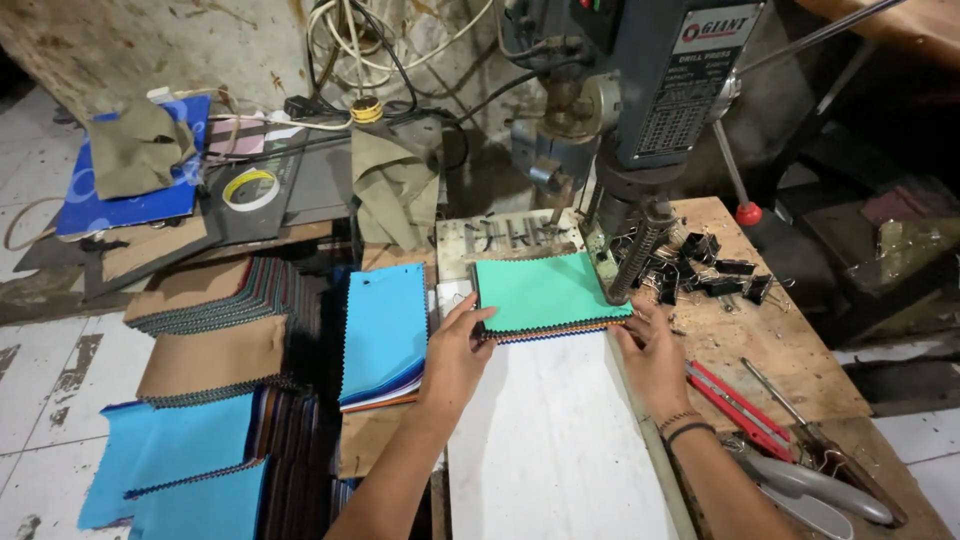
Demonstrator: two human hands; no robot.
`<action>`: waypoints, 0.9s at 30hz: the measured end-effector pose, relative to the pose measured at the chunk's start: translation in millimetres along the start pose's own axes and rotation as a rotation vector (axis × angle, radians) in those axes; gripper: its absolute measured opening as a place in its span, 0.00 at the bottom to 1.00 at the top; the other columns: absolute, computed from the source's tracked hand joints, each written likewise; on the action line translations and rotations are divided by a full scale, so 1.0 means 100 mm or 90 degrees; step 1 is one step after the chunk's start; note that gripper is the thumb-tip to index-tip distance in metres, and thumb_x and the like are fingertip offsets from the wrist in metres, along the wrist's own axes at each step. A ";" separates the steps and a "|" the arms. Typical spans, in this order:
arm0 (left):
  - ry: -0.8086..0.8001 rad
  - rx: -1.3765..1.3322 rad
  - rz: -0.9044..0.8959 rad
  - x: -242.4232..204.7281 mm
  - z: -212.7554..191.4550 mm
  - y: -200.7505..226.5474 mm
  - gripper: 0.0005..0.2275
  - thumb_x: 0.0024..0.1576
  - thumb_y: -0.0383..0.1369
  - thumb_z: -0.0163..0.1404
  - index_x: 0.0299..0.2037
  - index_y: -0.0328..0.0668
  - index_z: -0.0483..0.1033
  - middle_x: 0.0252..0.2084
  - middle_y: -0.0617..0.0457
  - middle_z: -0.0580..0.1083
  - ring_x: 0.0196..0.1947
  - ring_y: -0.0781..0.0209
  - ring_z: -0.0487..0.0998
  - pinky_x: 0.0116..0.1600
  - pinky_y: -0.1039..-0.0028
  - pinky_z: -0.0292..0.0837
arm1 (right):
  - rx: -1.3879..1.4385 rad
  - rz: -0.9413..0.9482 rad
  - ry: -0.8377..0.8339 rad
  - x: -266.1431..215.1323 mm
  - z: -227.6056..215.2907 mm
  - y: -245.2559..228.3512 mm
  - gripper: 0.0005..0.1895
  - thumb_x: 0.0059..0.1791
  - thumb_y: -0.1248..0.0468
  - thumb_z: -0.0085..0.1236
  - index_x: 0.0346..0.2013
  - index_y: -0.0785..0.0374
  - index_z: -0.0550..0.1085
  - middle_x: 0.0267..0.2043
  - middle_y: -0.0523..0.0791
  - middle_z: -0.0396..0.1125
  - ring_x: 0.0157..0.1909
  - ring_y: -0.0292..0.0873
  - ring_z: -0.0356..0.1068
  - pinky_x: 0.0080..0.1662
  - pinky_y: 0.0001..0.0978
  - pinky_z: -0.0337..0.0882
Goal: The person is using a manual drill press to drill holes into stacks of fabric or paper swatches for sample books.
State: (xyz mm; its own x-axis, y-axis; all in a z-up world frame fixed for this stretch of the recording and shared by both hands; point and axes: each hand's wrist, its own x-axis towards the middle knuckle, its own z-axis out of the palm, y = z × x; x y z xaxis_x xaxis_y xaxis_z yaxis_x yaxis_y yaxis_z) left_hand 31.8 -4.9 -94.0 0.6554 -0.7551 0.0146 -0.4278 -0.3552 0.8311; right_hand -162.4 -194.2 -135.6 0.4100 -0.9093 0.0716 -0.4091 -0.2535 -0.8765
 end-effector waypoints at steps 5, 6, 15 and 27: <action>0.006 0.008 0.003 0.02 0.00 0.02 0.20 0.58 0.23 0.56 0.61 0.44 0.74 0.74 0.44 0.60 0.63 0.42 0.73 0.61 0.72 0.80 | 0.015 -0.051 0.004 -0.06 -0.03 -0.17 0.33 0.49 0.73 0.60 0.68 0.57 0.64 0.51 0.56 0.75 0.57 0.57 0.73 0.59 0.53 0.72; 0.008 0.008 0.002 -0.06 -0.05 0.17 0.20 0.58 0.23 0.56 0.61 0.44 0.74 0.74 0.44 0.60 0.63 0.42 0.73 0.61 0.72 0.80 | 0.015 -0.052 0.002 -0.04 -0.02 -0.11 0.33 0.49 0.73 0.60 0.68 0.57 0.64 0.51 0.56 0.75 0.57 0.57 0.73 0.59 0.53 0.72; 0.026 0.488 0.328 0.04 0.25 0.39 0.36 0.57 0.53 0.55 0.71 0.39 0.62 0.76 0.35 0.54 0.77 0.38 0.48 0.77 0.47 0.36 | 0.028 -0.069 -0.001 -0.01 -0.01 -0.01 0.24 0.51 0.73 0.59 0.61 0.60 0.68 0.52 0.60 0.73 0.62 0.59 0.69 0.63 0.52 0.69; 0.026 0.634 0.299 0.53 0.52 -0.38 0.46 0.54 0.62 0.50 0.75 0.36 0.50 0.76 0.35 0.53 0.77 0.42 0.52 0.76 0.58 0.51 | 0.027 -0.106 0.027 0.03 0.04 0.09 0.19 0.50 0.68 0.62 0.55 0.56 0.72 0.49 0.48 0.77 0.57 0.45 0.74 0.61 0.43 0.71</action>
State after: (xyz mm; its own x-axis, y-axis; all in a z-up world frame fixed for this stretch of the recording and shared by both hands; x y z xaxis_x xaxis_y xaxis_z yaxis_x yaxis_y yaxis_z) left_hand 50.7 -60.3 -153.7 0.3080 -0.9190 0.2460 -0.9381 -0.3364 -0.0824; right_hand -161.2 -197.8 -144.8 0.4342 -0.8692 0.2365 -0.3028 -0.3881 -0.8704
